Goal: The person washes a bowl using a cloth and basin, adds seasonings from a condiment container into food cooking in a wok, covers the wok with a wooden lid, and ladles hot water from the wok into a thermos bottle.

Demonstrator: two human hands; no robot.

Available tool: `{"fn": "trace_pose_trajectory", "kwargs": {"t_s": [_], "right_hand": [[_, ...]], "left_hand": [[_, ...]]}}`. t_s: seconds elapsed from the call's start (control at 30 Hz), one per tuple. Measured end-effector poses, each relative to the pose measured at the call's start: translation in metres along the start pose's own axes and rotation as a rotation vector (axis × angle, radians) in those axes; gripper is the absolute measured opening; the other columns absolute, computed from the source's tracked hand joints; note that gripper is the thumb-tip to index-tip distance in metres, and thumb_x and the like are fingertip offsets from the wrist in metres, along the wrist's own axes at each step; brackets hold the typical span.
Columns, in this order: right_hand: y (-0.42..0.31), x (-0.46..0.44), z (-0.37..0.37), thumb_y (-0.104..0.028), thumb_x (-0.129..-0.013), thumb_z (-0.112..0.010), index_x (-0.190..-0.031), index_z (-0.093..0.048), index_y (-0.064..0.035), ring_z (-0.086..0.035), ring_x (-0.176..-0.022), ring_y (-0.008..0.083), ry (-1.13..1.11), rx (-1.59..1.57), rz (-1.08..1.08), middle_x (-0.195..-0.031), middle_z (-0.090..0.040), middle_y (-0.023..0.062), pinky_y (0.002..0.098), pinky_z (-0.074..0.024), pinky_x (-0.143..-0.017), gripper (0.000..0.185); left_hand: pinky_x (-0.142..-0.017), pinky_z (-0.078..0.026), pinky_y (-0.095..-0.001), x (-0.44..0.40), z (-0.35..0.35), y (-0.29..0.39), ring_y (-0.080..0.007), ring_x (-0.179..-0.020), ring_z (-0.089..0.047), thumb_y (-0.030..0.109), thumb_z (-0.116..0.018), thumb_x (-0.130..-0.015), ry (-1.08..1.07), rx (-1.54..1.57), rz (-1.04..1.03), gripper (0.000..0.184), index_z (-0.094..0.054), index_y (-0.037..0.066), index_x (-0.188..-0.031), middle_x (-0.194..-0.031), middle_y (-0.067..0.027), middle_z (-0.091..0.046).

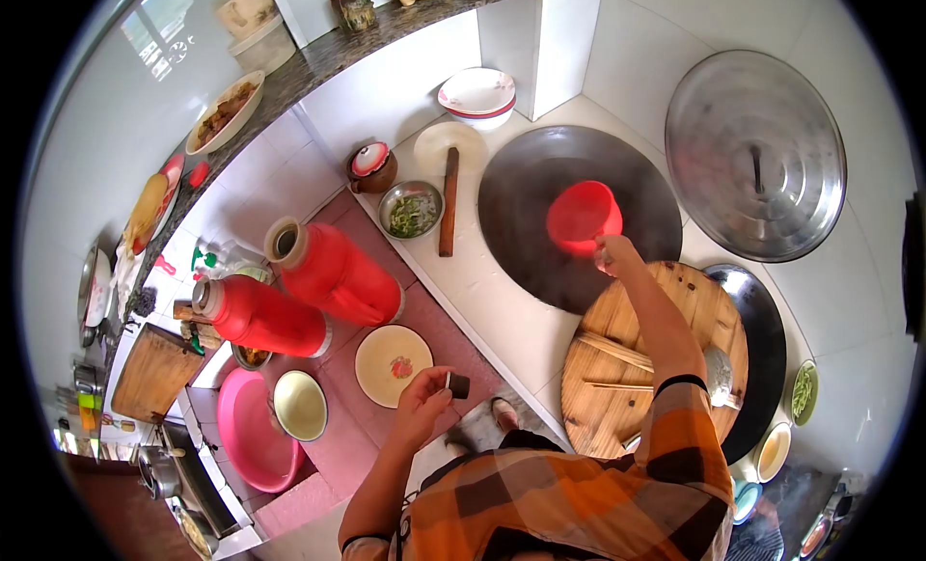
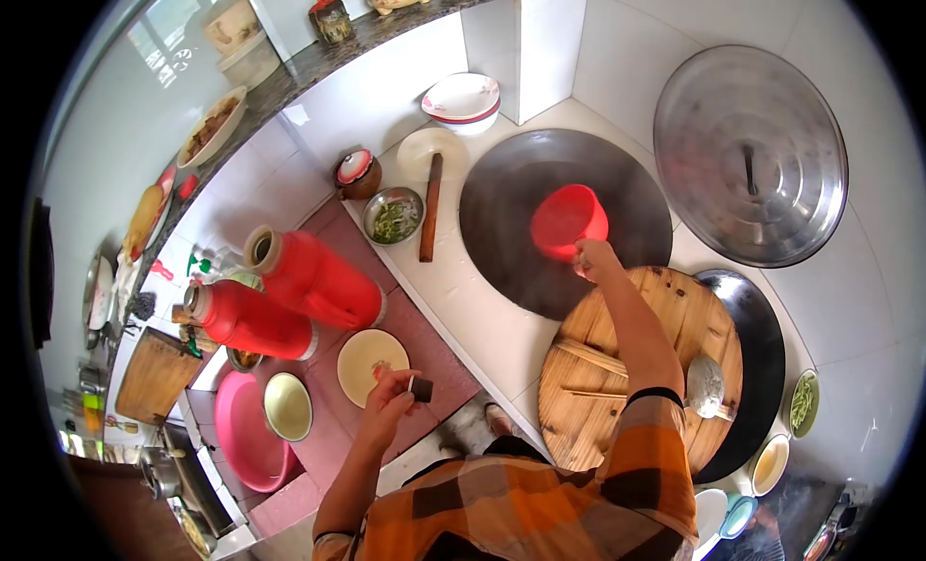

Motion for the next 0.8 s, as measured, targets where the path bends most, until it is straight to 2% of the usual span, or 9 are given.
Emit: {"fn": "trace_pose_trajectory", "kwargs": {"t_s": [0.03, 0.1, 0.13, 0.2, 0.3, 0.53, 0.63, 0.67, 0.8], "right_hand": [[-0.001, 0.006, -0.001, -0.009, -0.084, -0.05, -0.085, -0.047, -0.0105, -0.041, -0.044, 0.0119, -0.002, -0.174, -0.055, -0.057, -0.041, 0.0024, 0.0239, -0.0302, -0.035, 0.004], [-0.003, 0.025, -0.001, -0.009, -0.085, -0.049, -0.086, -0.047, -0.0102, -0.042, -0.046, 0.0108, -0.063, -0.216, -0.049, -0.061, -0.044, 0.003, 0.0226, -0.0308, -0.037, 0.003], [-0.004, 0.039, -0.004, -0.009, -0.085, -0.049, -0.087, -0.047, -0.0101, -0.043, -0.047, 0.0102, -0.094, -0.236, -0.046, -0.062, -0.046, 0.0033, 0.0219, -0.0311, -0.037, 0.003], [-0.009, 0.07, -0.011, -0.01, -0.086, -0.048, -0.089, -0.046, -0.0099, -0.044, -0.049, 0.01, -0.154, -0.213, -0.037, -0.065, -0.048, 0.0036, 0.0217, -0.0316, -0.038, 0.004], [-0.019, 0.119, -0.028, -0.012, -0.087, -0.048, -0.094, -0.045, -0.0096, -0.045, -0.049, 0.0097, -0.24, -0.18, 0.003, -0.068, -0.05, 0.0043, 0.0215, -0.0315, -0.038, 0.008], [-0.04, 0.231, -0.087, -0.014, -0.085, -0.049, -0.11, -0.044, -0.0047, -0.045, -0.048, 0.0091, -0.467, -0.105, 0.137, -0.073, -0.053, 0.0065, 0.0213, -0.0318, -0.037, 0.027], [-0.045, 0.277, -0.124, -0.013, -0.083, -0.05, -0.115, -0.042, -0.0032, -0.045, -0.047, 0.0091, -0.481, -0.066, 0.172, -0.075, -0.053, 0.0075, 0.0206, -0.0324, -0.036, 0.034], [-0.046, 0.285, -0.134, -0.012, -0.082, -0.05, -0.116, -0.041, -0.0014, -0.045, -0.046, 0.0089, -0.496, -0.067, 0.194, -0.077, -0.054, 0.009, 0.0196, -0.0326, -0.035, 0.037], [-0.048, 0.331, -0.182, -0.011, -0.082, -0.048, -0.12, -0.039, 0.0014, -0.044, -0.046, 0.008, -0.528, -0.014, 0.243, -0.079, -0.053, 0.0103, 0.0187, -0.032, -0.034, 0.041]], "left_hand": [[-0.068, -0.041, -0.0199, -0.001, -0.002, 0.001, -0.0068, -0.082, -0.051, 0.005, -0.05, -0.081, -0.007, -0.016, -0.027, 0.034, -0.051, 0.005, -0.115, -0.095, -0.0004, -0.055], [-0.065, -0.041, -0.0207, -0.002, -0.005, 0.001, -0.0075, -0.076, -0.052, 0.007, -0.048, -0.082, -0.019, -0.047, -0.082, 0.035, -0.051, 0.005, -0.116, -0.09, -0.0012, -0.056], [-0.069, -0.042, -0.0216, -0.003, -0.006, 0.0, -0.0087, -0.081, -0.053, 0.005, -0.049, -0.082, -0.039, -0.019, -0.047, 0.034, -0.05, 0.004, -0.116, -0.094, -0.0025, -0.056], [-0.077, -0.044, -0.0234, -0.003, -0.007, -0.002, -0.011, -0.091, -0.053, 0.001, -0.049, -0.083, -0.079, 0.037, 0.018, 0.032, -0.049, 0.002, -0.115, -0.102, -0.005, -0.056], [-0.074, -0.045, -0.0234, -0.004, -0.014, -0.002, -0.0113, -0.091, -0.054, 0.001, -0.049, -0.084, -0.122, 0.158, 0.045, 0.032, -0.047, 0.002, -0.116, -0.102, -0.0056, -0.056], [-0.063, -0.043, -0.0187, 0.003, -0.007, -0.011, -0.0053, -0.076, -0.052, 0.004, -0.051, -0.085, -0.213, 0.126, -0.054, 0.032, -0.048, 0.003, -0.117, -0.097, -0.0025, -0.055], [-0.065, -0.042, -0.0187, 0.013, 0.009, -0.01, -0.0054, -0.078, -0.051, 0.003, -0.051, -0.085, -0.223, 0.094, -0.115, 0.031, -0.049, 0.003, -0.116, -0.096, -0.0015, -0.055], [-0.071, -0.042, -0.0197, 0.019, 0.014, -0.005, -0.0064, -0.081, -0.051, 0.002, -0.051, -0.085, -0.221, 0.124, -0.14, 0.031, -0.049, 0.002, -0.115, -0.096, -0.001, -0.055], [-0.073, -0.042, -0.0216, 0.041, 0.043, 0.001, -0.0067, -0.088, -0.051, 0.009, -0.053, -0.085, -0.203, 0.046, -0.174, 0.032, -0.049, 0.007, -0.117, -0.102, 0.0011, -0.055]]}}
Point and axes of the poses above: each hand's wrist, its own x-axis away from the middle knuckle, its own z-axis out of the back of the hand, y = z × x, the point moved 3 cm from there along -x, towards the middle knuckle
